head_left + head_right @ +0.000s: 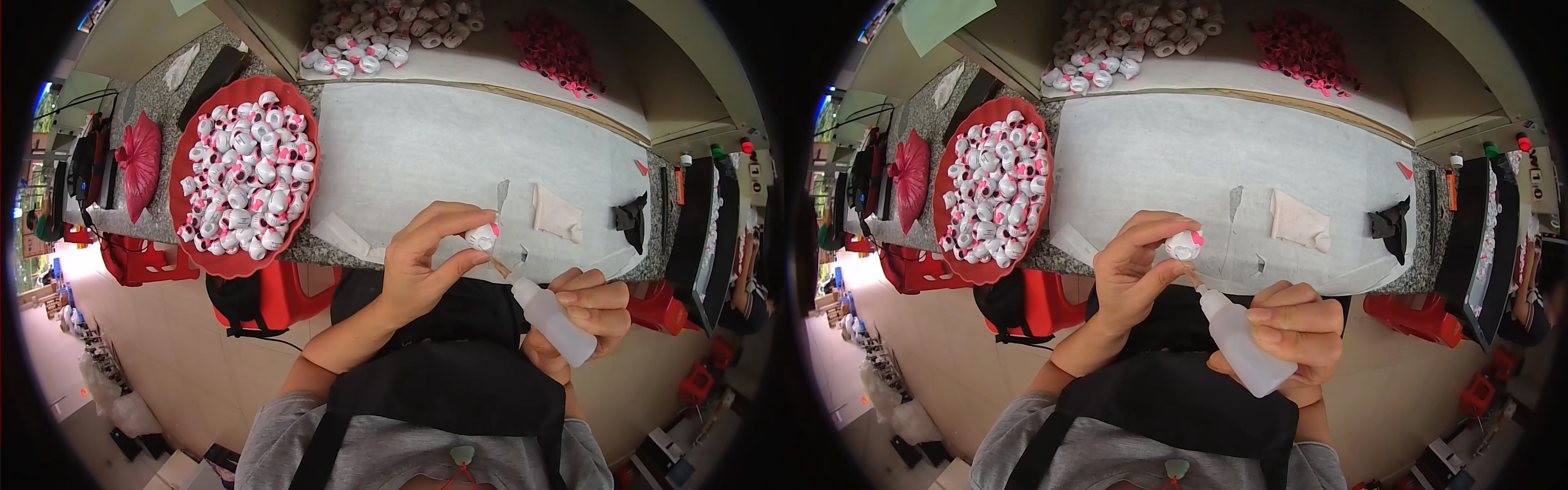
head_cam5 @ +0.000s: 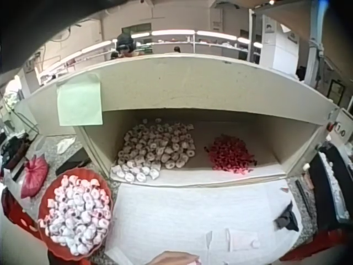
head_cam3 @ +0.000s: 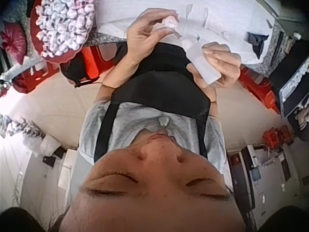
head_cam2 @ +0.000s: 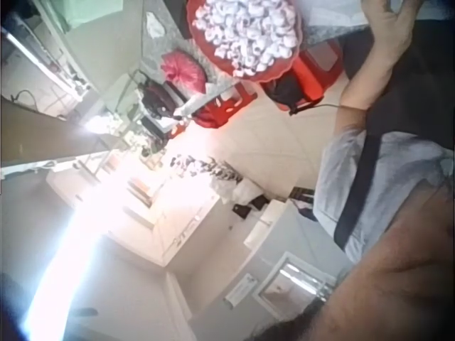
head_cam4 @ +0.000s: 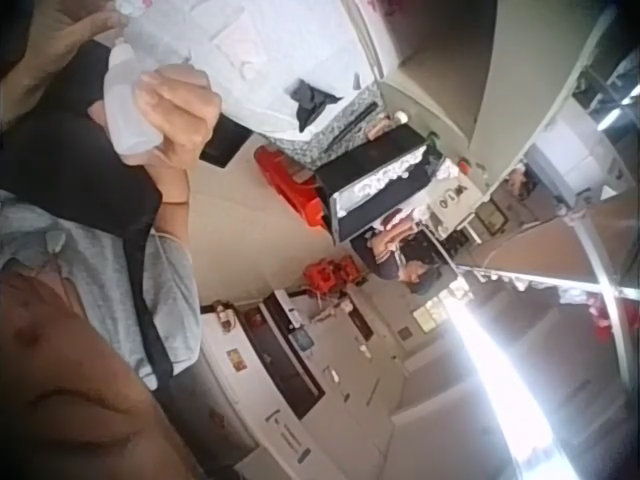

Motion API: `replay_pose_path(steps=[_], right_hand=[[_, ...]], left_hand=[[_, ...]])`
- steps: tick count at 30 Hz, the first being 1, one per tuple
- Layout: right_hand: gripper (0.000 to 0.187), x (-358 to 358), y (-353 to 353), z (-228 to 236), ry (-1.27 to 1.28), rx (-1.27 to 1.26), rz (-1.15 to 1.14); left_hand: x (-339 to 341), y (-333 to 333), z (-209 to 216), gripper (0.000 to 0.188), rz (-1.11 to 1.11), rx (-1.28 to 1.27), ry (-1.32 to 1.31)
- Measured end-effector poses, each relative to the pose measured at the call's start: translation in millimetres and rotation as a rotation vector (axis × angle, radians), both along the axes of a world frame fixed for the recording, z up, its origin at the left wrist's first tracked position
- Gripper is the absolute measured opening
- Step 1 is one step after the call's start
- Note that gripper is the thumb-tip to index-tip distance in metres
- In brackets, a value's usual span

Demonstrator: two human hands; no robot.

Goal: Apply glue to white plastic toy heads and attach small red bow accessories.

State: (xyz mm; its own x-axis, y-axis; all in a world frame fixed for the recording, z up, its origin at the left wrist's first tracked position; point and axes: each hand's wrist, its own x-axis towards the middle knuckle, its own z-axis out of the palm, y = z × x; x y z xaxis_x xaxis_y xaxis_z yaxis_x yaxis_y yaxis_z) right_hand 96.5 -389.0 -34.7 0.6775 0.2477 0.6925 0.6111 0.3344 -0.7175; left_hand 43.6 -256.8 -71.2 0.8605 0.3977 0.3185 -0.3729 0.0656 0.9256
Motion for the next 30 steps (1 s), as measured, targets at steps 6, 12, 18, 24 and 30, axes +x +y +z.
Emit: replay_pose_path(steps=[6, 12, 18, 24, 30], right_hand=[[0.032, 3.4, 1.1, -0.7, -0.006, -0.004, -0.058], [0.028, 21.4, -8.0, 1.7, 0.013, -0.102, 0.015], [0.023, 91.5, -5.1, -3.5, 0.448, -0.285, 0.080], [0.021, 186.7, 34.3, -23.5, 0.271, -0.679, -0.107], [0.028, 218.9, 60.3, -43.5, -0.150, -1.104, -0.521]], left_hand=[[1.9, 0.1, 0.7, 0.031, 0.020, 0.042, -0.004], [3.6, 6.4, -0.2, 0.032, 0.093, -0.053, -0.016], [-0.1, 17.8, 2.2, 0.033, 0.150, -0.159, -0.033], [-2.3, 13.1, 5.8, 0.032, 0.140, -0.223, -0.011], [0.1, 13.7, 3.0, 0.035, 0.175, -0.164, 0.011]])
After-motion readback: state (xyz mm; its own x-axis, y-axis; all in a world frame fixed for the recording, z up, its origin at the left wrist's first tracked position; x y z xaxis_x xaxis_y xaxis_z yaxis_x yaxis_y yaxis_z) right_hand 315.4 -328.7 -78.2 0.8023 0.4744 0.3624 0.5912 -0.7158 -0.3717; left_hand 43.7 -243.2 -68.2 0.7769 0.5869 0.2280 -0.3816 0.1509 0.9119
